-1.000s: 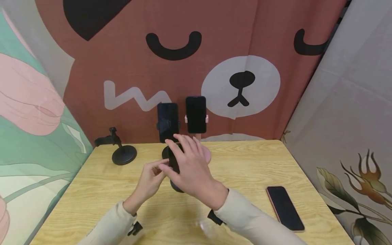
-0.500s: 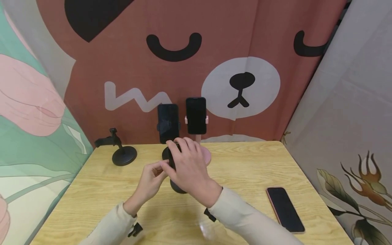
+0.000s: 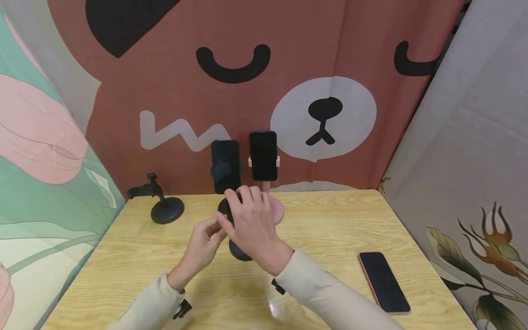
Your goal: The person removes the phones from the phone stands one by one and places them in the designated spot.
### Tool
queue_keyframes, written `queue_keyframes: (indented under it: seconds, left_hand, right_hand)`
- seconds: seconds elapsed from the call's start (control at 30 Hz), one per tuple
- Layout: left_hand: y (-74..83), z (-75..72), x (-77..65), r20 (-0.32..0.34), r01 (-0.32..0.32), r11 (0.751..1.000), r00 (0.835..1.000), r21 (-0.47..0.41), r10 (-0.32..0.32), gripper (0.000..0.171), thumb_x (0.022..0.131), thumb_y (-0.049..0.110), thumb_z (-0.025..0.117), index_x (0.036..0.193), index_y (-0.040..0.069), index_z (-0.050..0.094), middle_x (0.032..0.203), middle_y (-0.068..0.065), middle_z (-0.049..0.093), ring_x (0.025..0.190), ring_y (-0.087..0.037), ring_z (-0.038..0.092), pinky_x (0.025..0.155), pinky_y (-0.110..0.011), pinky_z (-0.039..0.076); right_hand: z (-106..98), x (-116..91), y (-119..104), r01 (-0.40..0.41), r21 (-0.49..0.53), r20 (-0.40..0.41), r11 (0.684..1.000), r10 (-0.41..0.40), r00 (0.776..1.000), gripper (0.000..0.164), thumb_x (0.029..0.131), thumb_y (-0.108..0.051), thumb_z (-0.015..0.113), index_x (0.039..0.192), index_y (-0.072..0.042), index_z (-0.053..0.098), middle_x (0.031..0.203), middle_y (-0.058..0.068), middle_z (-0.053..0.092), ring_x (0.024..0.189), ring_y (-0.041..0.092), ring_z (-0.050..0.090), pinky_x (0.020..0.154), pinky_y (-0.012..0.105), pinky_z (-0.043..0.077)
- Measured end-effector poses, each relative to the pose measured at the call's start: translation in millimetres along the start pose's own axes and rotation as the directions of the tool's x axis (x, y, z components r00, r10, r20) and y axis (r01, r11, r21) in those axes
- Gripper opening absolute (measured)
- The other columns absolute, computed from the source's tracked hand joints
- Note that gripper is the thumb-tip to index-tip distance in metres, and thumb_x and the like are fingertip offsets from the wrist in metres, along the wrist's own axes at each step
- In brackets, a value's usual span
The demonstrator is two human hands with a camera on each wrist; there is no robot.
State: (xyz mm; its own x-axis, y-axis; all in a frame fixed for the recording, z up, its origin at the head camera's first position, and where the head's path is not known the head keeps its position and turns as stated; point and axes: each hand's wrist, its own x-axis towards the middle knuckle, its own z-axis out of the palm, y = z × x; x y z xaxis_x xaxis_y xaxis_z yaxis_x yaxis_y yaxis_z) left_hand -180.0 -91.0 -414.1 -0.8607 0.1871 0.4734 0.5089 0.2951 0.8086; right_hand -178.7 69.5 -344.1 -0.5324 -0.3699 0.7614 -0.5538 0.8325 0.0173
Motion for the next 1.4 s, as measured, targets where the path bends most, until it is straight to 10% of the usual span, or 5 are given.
queue_keyframes:
  seconds: [0.83, 1.4]
  left_hand:
    - [-9.8, 7.7, -0.1, -0.047, -0.172, 0.976, 0.983, 0.130, 0.179, 0.014, 0.099, 0.013, 0.064, 0.111, 0.007, 0.067, 0.096, -0.006, 0.074, 0.091, -0.018, 0.072, 0.085, -0.037, 0.060]
    - [-26.0, 20.2, 5.7, -0.105, -0.358, 0.856, 0.900, 0.374, 0.423, 0.053, 0.105, 0.047, 0.031, 0.103, 0.004, 0.062, 0.085, -0.006, 0.065, 0.076, -0.017, 0.065, 0.067, -0.029, 0.056]
  right_hand:
    - [7.8, 3.0, -1.4, -0.018, -0.065, -0.034, 0.998, 0.016, 0.999, 0.038, 0.092, -0.045, 0.073, 0.111, -0.013, 0.068, 0.095, 0.007, 0.063, 0.086, 0.026, 0.052, 0.070, 0.038, 0.043]
    - [9.8, 4.7, -3.5, -0.050, -0.072, -0.033, 0.996, 0.048, 0.998, 0.044, 0.090, -0.052, 0.072, 0.105, -0.011, 0.067, 0.093, 0.009, 0.063, 0.086, 0.026, 0.052, 0.068, 0.038, 0.043]
